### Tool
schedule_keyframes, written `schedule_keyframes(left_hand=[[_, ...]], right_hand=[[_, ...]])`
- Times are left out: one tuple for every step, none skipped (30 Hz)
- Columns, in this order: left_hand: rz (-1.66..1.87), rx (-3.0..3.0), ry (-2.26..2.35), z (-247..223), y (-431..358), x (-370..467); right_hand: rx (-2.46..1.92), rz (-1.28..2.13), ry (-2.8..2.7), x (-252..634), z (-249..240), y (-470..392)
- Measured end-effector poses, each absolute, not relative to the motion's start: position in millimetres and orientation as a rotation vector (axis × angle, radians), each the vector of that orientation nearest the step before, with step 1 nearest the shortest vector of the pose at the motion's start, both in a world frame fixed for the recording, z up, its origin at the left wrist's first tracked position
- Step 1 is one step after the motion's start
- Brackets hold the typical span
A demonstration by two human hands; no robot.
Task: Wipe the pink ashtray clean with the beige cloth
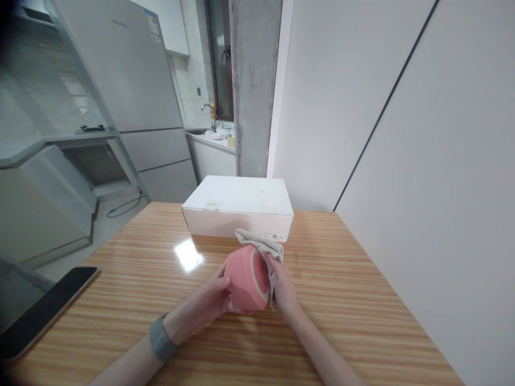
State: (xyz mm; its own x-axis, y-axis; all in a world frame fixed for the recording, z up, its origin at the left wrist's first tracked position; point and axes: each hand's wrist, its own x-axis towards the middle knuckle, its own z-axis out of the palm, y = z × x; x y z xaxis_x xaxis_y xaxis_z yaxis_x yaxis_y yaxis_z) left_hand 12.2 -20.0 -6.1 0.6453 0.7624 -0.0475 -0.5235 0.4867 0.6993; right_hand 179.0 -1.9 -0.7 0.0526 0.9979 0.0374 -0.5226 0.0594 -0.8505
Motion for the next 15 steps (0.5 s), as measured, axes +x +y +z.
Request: schedule_keyframes(left_hand=[[0.808,0.736,0.372,-6.1,-20.2,12.0],[0.807,0.754,0.378,-6.8,-20.1,12.0],[0.803,0.757,0.391,-8.0,-19.7,12.0],[0.797,0.748,0.405,-9.8,-19.0,11.9],[0.790,0.732,0.416,-11.9,-18.1,11.9],[0.784,0.716,0.426,-14.0,-17.1,11.8],[0.784,0.702,0.439,-15.8,-16.2,11.7],[0.796,0.693,0.455,-17.2,-15.4,11.7],[0.822,0.688,0.471,-17.9,-14.7,11.7],[0.852,0.686,0.484,-18.0,-14.2,11.8],[0.882,0.684,0.496,-17.4,-13.8,12.1],[0.908,0.681,0.505,-16.3,-13.6,12.4],[0.928,0.677,0.510,-14.8,-13.5,12.9],[0.941,0.675,0.512,-13.1,-13.6,13.4],[0.952,0.672,0.515,-11.4,-13.9,14.0]], right_hand=[[-0.779,1.362,-0.805,179.0,-0.2,-2.1],[-0.792,1.358,-0.818,178.9,0.6,-3.0],[-0.812,1.345,-0.829,178.7,1.6,-4.2],[-0.834,1.326,-0.841,178.5,2.4,-5.6],[-0.850,1.308,-0.857,178.2,3.0,-7.0],[-0.857,1.294,-0.875,178.0,3.3,-8.3],[-0.853,1.284,-0.892,177.8,3.2,-9.3],[-0.842,1.284,-0.910,177.7,3.0,-10.0],[-0.828,1.285,-0.922,177.6,2.6,-10.5],[-0.814,1.287,-0.930,177.6,2.4,-10.8],[-0.803,1.288,-0.939,177.5,2.5,-11.2],[-0.794,1.287,-0.952,177.4,3.0,-11.6],[-0.789,1.285,-0.970,177.3,3.9,-12.2],[-0.789,1.284,-0.986,177.1,5.2,-12.8],[-0.789,1.284,-0.999,176.8,6.7,-13.5]])
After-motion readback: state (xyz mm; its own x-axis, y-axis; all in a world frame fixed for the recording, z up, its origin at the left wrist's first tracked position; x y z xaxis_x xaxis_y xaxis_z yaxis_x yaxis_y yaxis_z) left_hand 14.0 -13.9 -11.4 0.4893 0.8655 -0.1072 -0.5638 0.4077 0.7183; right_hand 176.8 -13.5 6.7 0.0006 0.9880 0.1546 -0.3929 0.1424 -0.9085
